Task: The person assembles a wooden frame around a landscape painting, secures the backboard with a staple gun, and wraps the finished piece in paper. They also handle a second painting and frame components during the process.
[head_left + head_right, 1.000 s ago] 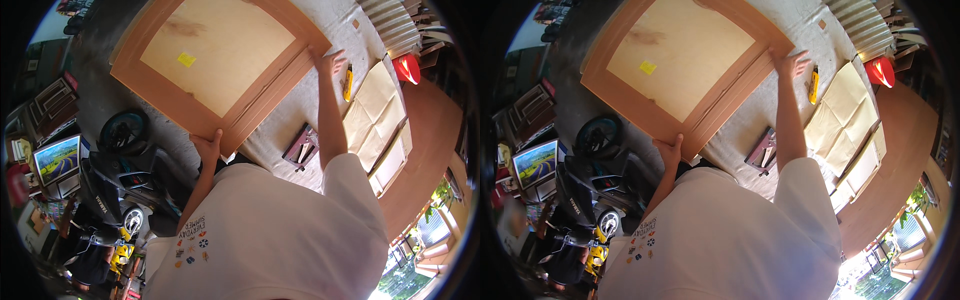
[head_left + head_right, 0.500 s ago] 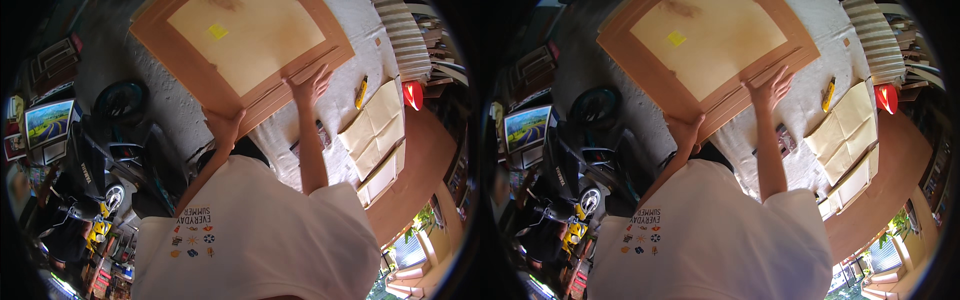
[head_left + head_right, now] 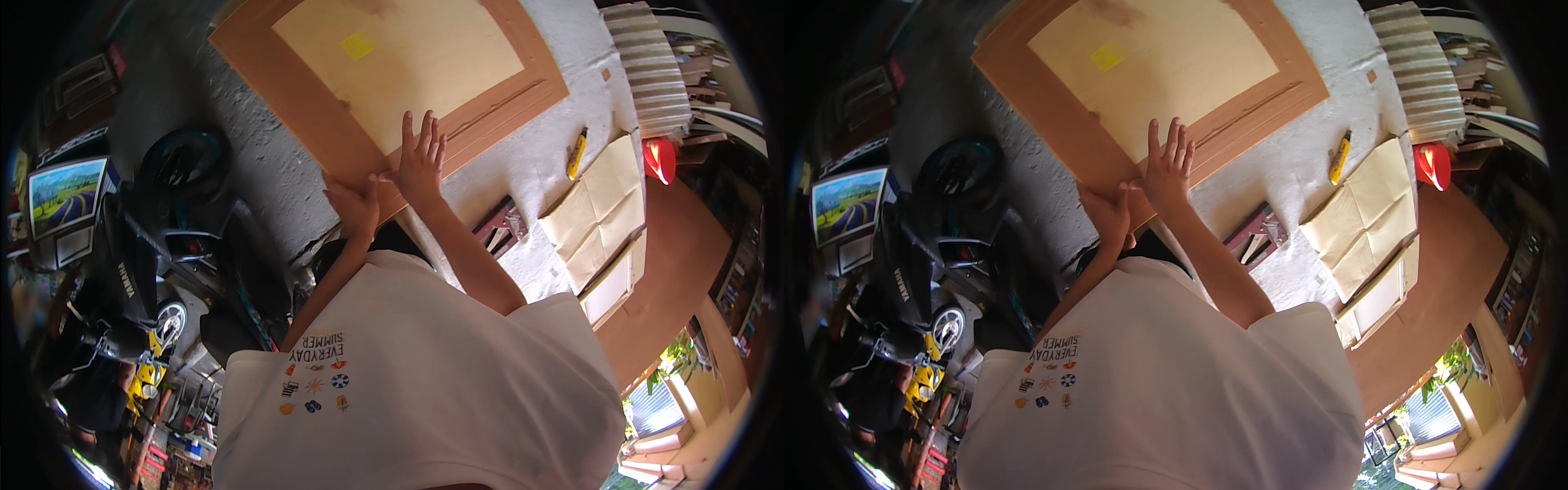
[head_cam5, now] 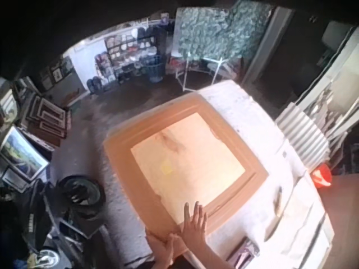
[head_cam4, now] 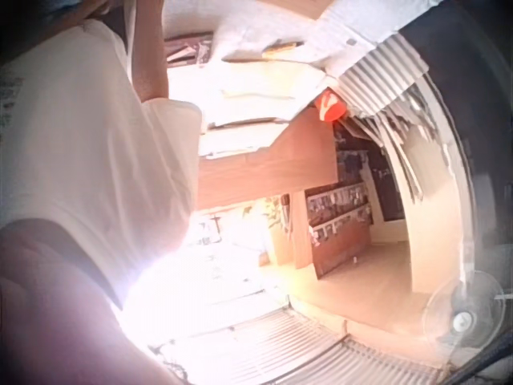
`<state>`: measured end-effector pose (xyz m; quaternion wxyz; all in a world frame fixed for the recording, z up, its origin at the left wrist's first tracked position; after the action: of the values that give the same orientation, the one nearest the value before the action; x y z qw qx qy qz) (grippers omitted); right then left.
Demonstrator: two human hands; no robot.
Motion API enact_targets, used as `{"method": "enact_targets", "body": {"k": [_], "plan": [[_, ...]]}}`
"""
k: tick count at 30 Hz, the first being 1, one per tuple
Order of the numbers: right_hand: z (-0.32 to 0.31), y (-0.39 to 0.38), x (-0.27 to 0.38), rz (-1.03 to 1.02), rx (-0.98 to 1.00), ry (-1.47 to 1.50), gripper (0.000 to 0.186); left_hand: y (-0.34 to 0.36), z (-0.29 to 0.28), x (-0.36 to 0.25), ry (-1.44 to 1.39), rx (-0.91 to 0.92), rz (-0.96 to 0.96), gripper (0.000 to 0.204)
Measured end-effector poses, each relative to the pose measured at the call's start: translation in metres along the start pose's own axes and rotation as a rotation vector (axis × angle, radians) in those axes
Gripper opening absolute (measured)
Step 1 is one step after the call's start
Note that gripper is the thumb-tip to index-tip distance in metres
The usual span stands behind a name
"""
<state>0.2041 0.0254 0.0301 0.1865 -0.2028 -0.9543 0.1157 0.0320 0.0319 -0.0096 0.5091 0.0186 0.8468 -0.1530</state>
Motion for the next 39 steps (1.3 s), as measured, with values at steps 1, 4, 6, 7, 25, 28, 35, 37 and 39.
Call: {"method": "enact_targets", "body": {"k": [1,4,6,7,25,28,35,37,39], "plan": [[0.000,-0.001,-0.007,0.041,-0.001,0.009,0.147,-0.001,-0.002,-0.003,0.025,-0.022,-0.011,0.098],[-0.009,0.001,-0.048,0.178,-0.148,0.114,0.154,-0.001,-0.008,-0.021,0.143,-0.020,-0.038,0.090],[-0.022,0.005,-0.077,0.264,-0.216,0.161,0.157,0.001,-0.004,-0.012,0.255,0.004,-0.043,0.102],[-0.032,0.011,-0.095,0.323,-0.208,0.171,0.158,-0.003,-0.003,-0.005,0.313,0.018,-0.054,0.109],[-0.114,-0.022,-0.464,0.925,-0.208,-0.355,0.062,-0.004,-0.006,0.001,0.248,0.043,-0.038,0.099],[-0.121,-0.014,-0.460,0.873,-0.224,-0.348,0.055,-0.008,-0.005,0.019,0.301,-0.046,-0.045,0.098],[-0.120,-0.010,-0.481,0.832,-0.270,-0.262,0.052,-0.012,-0.015,-0.014,0.071,0.157,0.088,0.096],[-0.120,-0.020,-0.477,0.787,-0.463,0.167,0.051,-0.013,-0.015,-0.009,0.139,0.151,0.115,0.093],[-0.110,-0.033,-0.467,0.651,-0.704,0.943,0.049,-0.013,-0.014,0.005,0.142,0.119,0.122,0.090]]}}
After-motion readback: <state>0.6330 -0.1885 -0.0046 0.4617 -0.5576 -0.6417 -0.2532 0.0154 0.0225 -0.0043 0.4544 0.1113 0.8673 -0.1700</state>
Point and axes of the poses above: each hand's wrist, its own y-axis towards the middle knuckle, its own z-axis out of the palm, x = y × z, the point moved 9 cm from there along y, towards the middle knuckle, and after that the axes turned 9 degrees about x, right-handed, at the moved point
